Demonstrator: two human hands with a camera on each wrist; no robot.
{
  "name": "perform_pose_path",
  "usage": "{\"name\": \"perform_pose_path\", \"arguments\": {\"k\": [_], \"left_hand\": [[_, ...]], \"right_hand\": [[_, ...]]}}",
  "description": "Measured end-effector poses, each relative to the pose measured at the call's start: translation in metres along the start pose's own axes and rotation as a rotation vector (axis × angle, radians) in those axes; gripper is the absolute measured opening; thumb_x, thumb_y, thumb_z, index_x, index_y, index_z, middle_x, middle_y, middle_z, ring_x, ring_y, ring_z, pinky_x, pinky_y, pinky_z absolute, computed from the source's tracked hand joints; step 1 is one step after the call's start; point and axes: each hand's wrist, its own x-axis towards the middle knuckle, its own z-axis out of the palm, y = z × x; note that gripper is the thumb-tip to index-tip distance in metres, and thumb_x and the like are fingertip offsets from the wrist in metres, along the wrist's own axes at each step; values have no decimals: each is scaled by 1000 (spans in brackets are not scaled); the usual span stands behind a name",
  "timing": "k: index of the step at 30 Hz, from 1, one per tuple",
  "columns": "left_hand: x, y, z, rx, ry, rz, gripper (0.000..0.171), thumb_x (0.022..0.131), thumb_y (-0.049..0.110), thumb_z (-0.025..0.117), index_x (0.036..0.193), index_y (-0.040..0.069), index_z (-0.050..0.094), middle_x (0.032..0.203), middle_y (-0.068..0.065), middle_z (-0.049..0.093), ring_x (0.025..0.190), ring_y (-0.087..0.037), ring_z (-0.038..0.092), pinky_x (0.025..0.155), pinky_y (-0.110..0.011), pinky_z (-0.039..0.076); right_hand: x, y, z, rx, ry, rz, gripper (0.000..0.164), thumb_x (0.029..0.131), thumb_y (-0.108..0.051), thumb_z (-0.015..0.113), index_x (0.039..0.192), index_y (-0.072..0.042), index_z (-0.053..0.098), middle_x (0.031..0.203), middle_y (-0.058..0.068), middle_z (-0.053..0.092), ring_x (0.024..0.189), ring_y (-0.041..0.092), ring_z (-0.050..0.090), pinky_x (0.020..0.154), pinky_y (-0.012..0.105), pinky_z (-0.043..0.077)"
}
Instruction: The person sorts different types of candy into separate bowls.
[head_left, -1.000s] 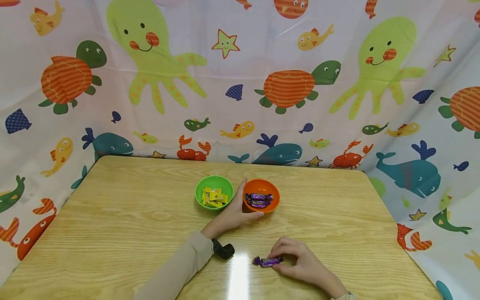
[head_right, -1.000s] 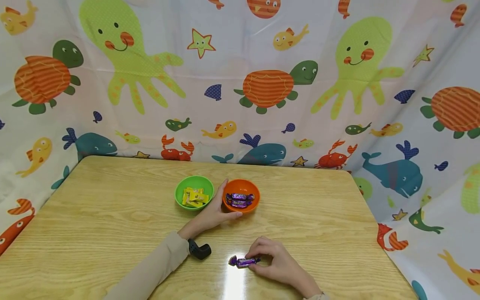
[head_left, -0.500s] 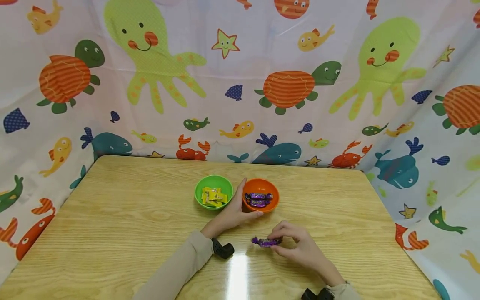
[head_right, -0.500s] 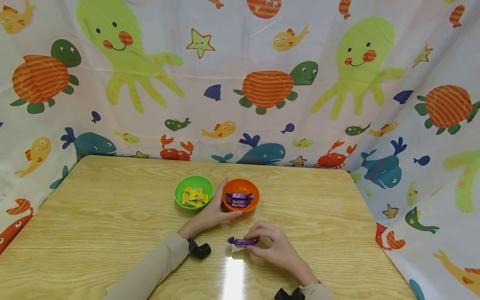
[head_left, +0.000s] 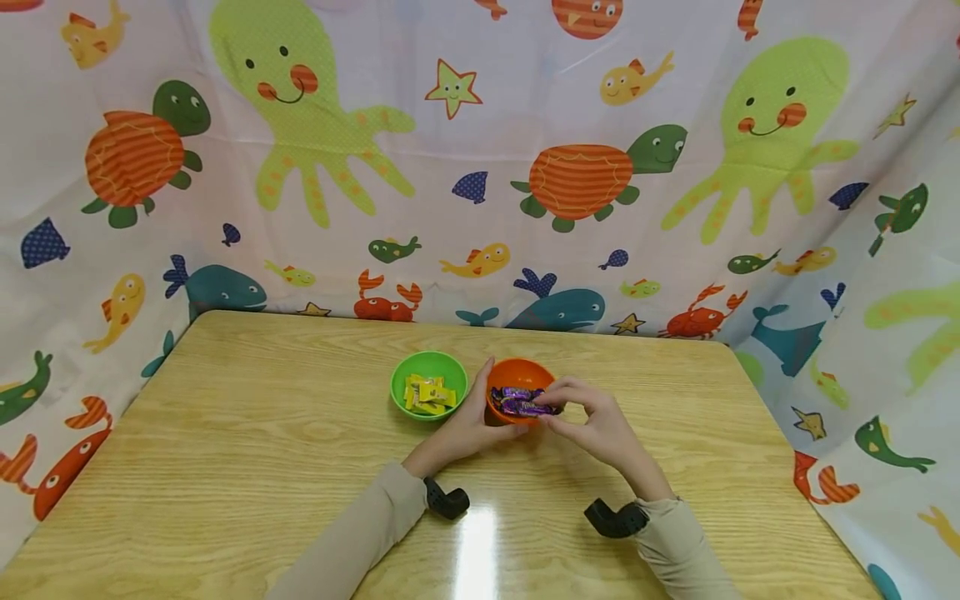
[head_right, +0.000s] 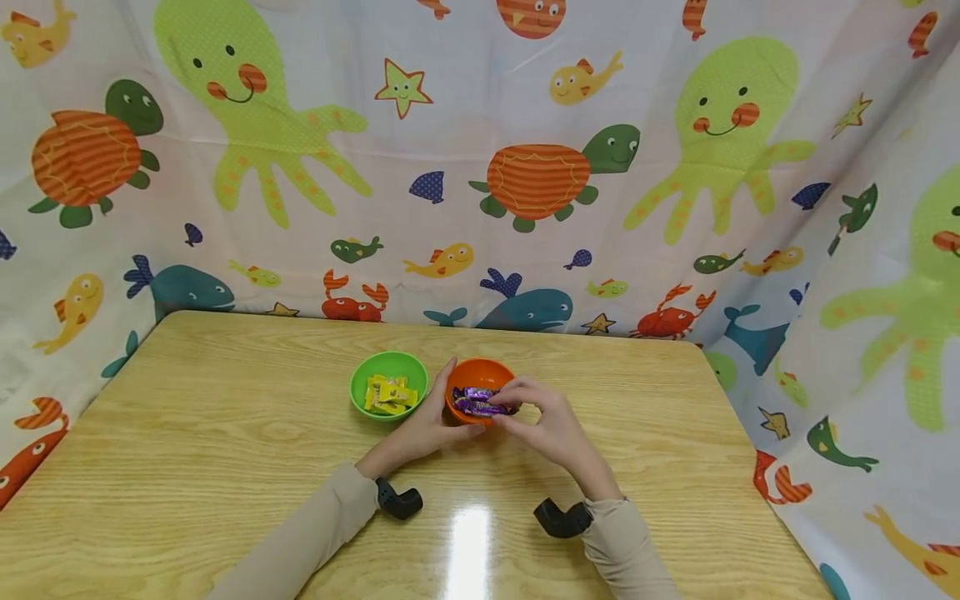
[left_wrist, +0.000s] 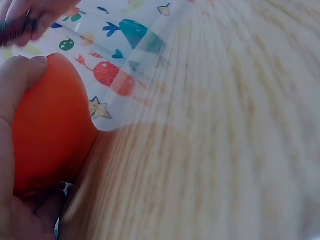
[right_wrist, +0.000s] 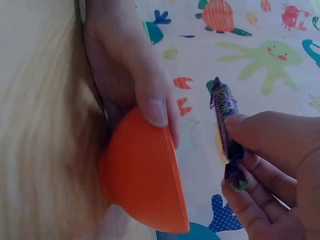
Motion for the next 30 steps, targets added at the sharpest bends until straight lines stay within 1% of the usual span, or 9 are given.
{"name": "perform_pose_path", "arguments": {"k": [2, 4, 8, 12, 15, 18, 24, 27, 30], "left_hand": [[0, 0, 1, -5, 6, -13, 116, 85, 36, 80, 160, 17, -6, 162, -8, 14, 146, -25, 23, 118, -50, 20], [-1, 1, 1, -7, 7, -22, 115, 86, 34, 79, 160, 18, -6, 163, -8, 13, 146, -26, 23, 118, -50, 20], [-2, 2, 1, -4, 8, -30, 114, 86, 34, 79, 160, 18, -6, 163, -8, 12, 147, -26, 21, 118, -50, 20], [-3, 4, 2, 25, 10, -36, 115, 86, 39, 78, 160, 18, -6, 164, -7, 9, 148, -27, 19, 118, -50, 18], [-3, 5, 2, 36, 10, -38, 116, 85, 43, 78, 160, 18, -7, 165, -6, 7, 148, -27, 18, 119, -50, 18], [-3, 5, 2, 37, 11, -37, 117, 84, 44, 79, 160, 18, -7, 164, -7, 9, 148, -27, 20, 118, -49, 19], [-3, 6, 2, 40, 14, -35, 115, 86, 39, 79, 160, 16, -6, 163, -10, 14, 146, -27, 23, 118, -48, 20], [-3, 7, 2, 45, 11, -31, 114, 87, 37, 78, 160, 14, -6, 163, -11, 13, 146, -27, 24, 118, -48, 21], [-3, 7, 2, 47, 11, -34, 113, 87, 37, 77, 160, 15, -6, 163, -11, 13, 146, -28, 23, 118, -49, 21]], "right_hand": [[5, 15, 2, -53, 3, 4, 23, 81, 6, 78, 101, -5, 76, 99, 7, 69, 88, 23, 63, 80, 32, 53], [11, 22, 4, -96, -9, 25, 21, 83, 0, 79, 102, -9, 76, 100, 2, 69, 90, 20, 63, 80, 36, 54], [21, 31, 10, -172, -56, 53, 17, 83, -4, 79, 99, -10, 77, 100, 0, 69, 96, 19, 62, 87, 43, 53], [26, 37, 17, -236, -119, 49, 15, 83, -3, 80, 96, -7, 77, 98, 3, 69, 97, 23, 61, 92, 48, 51], [26, 39, 21, -262, -150, 61, 14, 82, -1, 80, 95, -5, 77, 96, 4, 70, 97, 24, 61, 94, 49, 50], [28, 36, 23, -300, -167, 87, 14, 81, -2, 81, 94, -5, 76, 94, 4, 70, 96, 25, 62, 92, 48, 51], [34, 27, 25, -370, -215, 153, 12, 79, 1, 81, 87, -6, 76, 89, 4, 69, 92, 26, 62, 92, 49, 52], [36, 26, 25, -391, -223, 170, 12, 78, 2, 81, 85, -7, 76, 87, 4, 69, 92, 26, 63, 92, 48, 52], [36, 27, 26, -387, -219, 176, 13, 78, 2, 82, 85, -8, 76, 88, 4, 69, 93, 26, 63, 93, 49, 51]]}}
